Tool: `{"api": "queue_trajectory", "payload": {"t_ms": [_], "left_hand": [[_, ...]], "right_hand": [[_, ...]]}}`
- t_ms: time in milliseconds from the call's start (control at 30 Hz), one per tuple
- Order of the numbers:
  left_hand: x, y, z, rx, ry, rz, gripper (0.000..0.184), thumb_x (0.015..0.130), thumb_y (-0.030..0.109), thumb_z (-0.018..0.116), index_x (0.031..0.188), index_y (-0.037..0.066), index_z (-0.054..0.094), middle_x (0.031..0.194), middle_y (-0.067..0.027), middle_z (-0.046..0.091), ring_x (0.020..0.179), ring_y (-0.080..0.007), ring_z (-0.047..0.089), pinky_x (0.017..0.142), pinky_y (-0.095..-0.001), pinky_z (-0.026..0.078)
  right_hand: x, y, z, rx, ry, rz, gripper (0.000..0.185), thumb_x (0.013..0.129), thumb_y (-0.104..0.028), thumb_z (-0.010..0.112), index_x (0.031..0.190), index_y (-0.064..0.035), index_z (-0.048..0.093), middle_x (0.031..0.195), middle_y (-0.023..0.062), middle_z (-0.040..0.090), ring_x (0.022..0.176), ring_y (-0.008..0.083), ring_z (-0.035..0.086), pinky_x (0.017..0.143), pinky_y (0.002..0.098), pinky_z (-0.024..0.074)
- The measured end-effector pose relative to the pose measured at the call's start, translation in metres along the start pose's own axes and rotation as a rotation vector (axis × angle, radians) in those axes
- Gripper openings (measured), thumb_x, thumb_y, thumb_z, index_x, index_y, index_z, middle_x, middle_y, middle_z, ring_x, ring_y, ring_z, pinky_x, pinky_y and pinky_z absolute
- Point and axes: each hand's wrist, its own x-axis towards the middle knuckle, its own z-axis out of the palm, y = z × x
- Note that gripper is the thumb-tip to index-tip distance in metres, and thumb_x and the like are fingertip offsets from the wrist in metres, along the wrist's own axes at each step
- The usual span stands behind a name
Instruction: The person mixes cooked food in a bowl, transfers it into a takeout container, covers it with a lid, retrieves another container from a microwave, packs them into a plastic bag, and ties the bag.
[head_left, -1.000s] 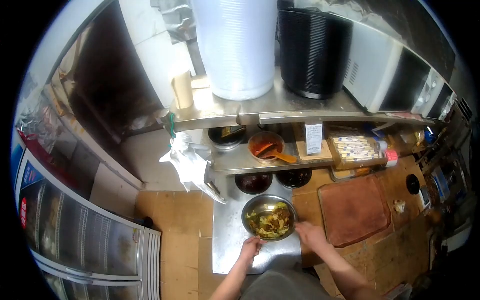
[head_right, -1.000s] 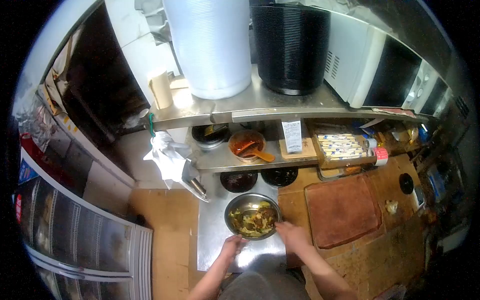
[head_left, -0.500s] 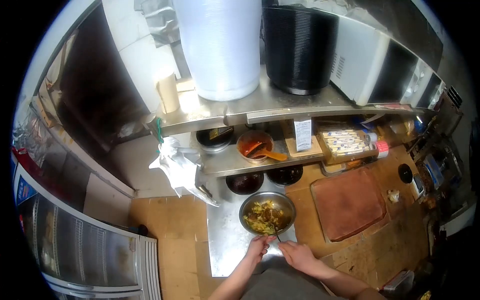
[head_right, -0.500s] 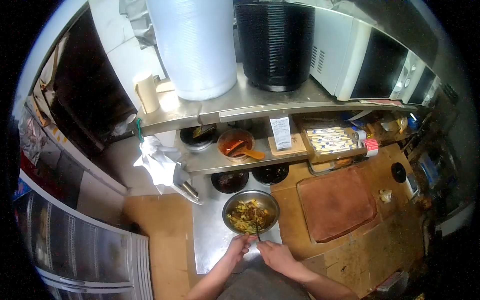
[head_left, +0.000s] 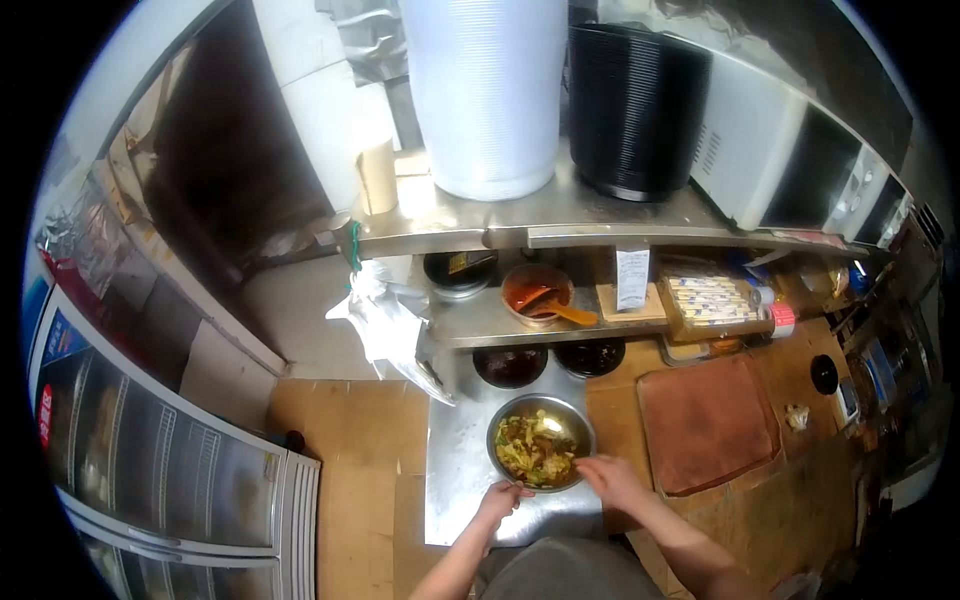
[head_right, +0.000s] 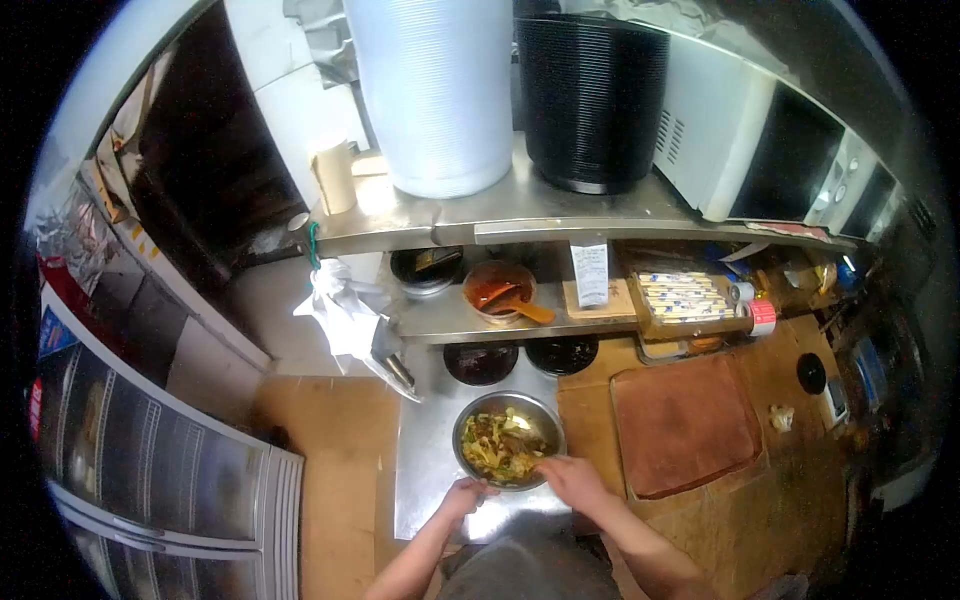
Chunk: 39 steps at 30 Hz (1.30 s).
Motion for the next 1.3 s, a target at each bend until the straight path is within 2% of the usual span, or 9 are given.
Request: {"api": "queue_trajectory", "payload": {"t_ms": [167, 300, 433, 567, 767, 967, 1033, 1167, 1300], "left_hand": [[0.005, 0.001, -0.001, 0.092, 0.026, 0.071, 0.028, 0.103, 0.023, 0.054, 0.096, -0.001, 0.066, 0.095, -0.0066, 0.076, 0.059, -0.0094, 0.048, 0.052, -0.0253, 0.042], [0.002, 0.016, -0.007, 0.13, 0.035, 0.079, 0.03, 0.103, 0.025, 0.054, 0.095, -0.001, 0.067, 0.094, -0.0068, 0.076, 0.061, -0.0093, 0.049, 0.056, -0.0256, 0.044], [0.006, 0.017, -0.009, 0.22, 0.03, 0.151, 0.031, 0.103, 0.025, 0.054, 0.095, 0.0, 0.068, 0.093, -0.0062, 0.075, 0.062, -0.009, 0.049, 0.058, -0.0254, 0.044], [0.01, 0.024, -0.014, 0.171, -0.006, 0.159, 0.029, 0.102, 0.025, 0.054, 0.101, 0.0, 0.068, 0.092, -0.0056, 0.075, 0.062, -0.0091, 0.049, 0.058, -0.0258, 0.044], [0.006, 0.038, -0.009, 0.138, -0.029, 0.125, 0.028, 0.102, 0.024, 0.054, 0.101, -0.001, 0.067, 0.089, -0.0052, 0.073, 0.06, -0.0093, 0.048, 0.053, -0.0254, 0.041], [0.002, 0.034, -0.001, -0.265, -0.049, -0.031, 0.024, 0.103, 0.017, 0.051, 0.098, 0.0, 0.067, 0.087, -0.0074, 0.07, 0.059, -0.0053, 0.043, 0.042, -0.0205, 0.028], [0.002, 0.028, 0.005, -0.418, -0.124, -0.082, 0.023, 0.105, 0.017, 0.049, 0.114, 0.0, 0.061, 0.102, -0.0101, 0.073, 0.061, -0.0061, 0.047, 0.045, -0.0189, 0.033], [0.015, 0.013, 0.023, -0.587, -0.15, -0.098, 0.024, 0.105, 0.019, 0.049, 0.116, 0.0, 0.06, 0.106, -0.0117, 0.073, 0.06, -0.0059, 0.046, 0.043, -0.0195, 0.032], [0.003, 0.017, 0.032, -0.49, -0.176, -0.093, 0.027, 0.106, 0.022, 0.05, 0.115, -0.001, 0.06, 0.108, -0.0113, 0.073, 0.059, -0.006, 0.045, 0.043, -0.0195, 0.031]], "right_hand": [[0.024, 0.023, 0.022, 0.032, 0.14, 0.062, 0.021, 0.095, -0.016, 0.062, 0.107, -0.0023, 0.073, 0.099, 0.0188, 0.072, 0.09, 0.037, 0.07, 0.078, 0.0419, 0.0558], [0.023, -0.001, 0.004, 0.057, -0.044, 0.008, 0.023, 0.097, -0.019, 0.06, 0.105, -0.0021, 0.073, 0.104, 0.0187, 0.072, 0.09, 0.0375, 0.07, 0.08, 0.043, 0.0565], [0.037, 0.0, 0.016, 0.119, 0.209, 0.141, 0.023, 0.096, -0.019, 0.062, 0.104, -0.0012, 0.073, 0.103, 0.0172, 0.072, 0.088, 0.0375, 0.07, 0.077, 0.0415, 0.0571], [0.031, -0.016, 0.011, 0.108, -0.102, -0.13, 0.02, 0.094, -0.013, 0.064, 0.109, -0.0039, 0.074, 0.1, 0.0157, 0.073, 0.085, 0.0333, 0.071, 0.074, 0.0382, 0.056], [0.024, -0.012, 0.007, 0.089, -0.058, -0.048, 0.021, 0.095, -0.018, 0.065, 0.112, -0.0081, 0.074, 0.102, 0.0142, 0.073, 0.089, 0.0325, 0.071, 0.077, 0.0384, 0.0558], [-0.003, -0.01, -0.039, 0.125, -0.023, -0.028, 0.022, 0.096, -0.017, 0.062, 0.112, -0.0057, 0.072, 0.104, 0.0153, 0.072, 0.091, 0.0327, 0.07, 0.077, 0.0405, 0.0568], [-0.007, 0.015, -0.013, -0.157, 0.114, 0.062, 0.026, 0.099, -0.024, 0.057, 0.116, -0.009, 0.071, 0.107, 0.0114, 0.072, 0.087, 0.0319, 0.071, 0.075, 0.0452, 0.0577], [-0.026, 0.0, 0.02, -0.353, -0.181, -0.012, 0.024, 0.098, -0.023, 0.056, 0.108, -0.0082, 0.072, 0.105, 0.0109, 0.073, 0.091, 0.0292, 0.071, 0.073, 0.0416, 0.0586], [-0.017, -0.001, 0.003, -0.206, 0.167, 0.017, 0.023, 0.097, -0.023, 0.059, 0.111, -0.0094, 0.071, 0.099, 0.0093, 0.073, 0.082, 0.0296, 0.071, 0.065, 0.0431, 0.0574]]}}
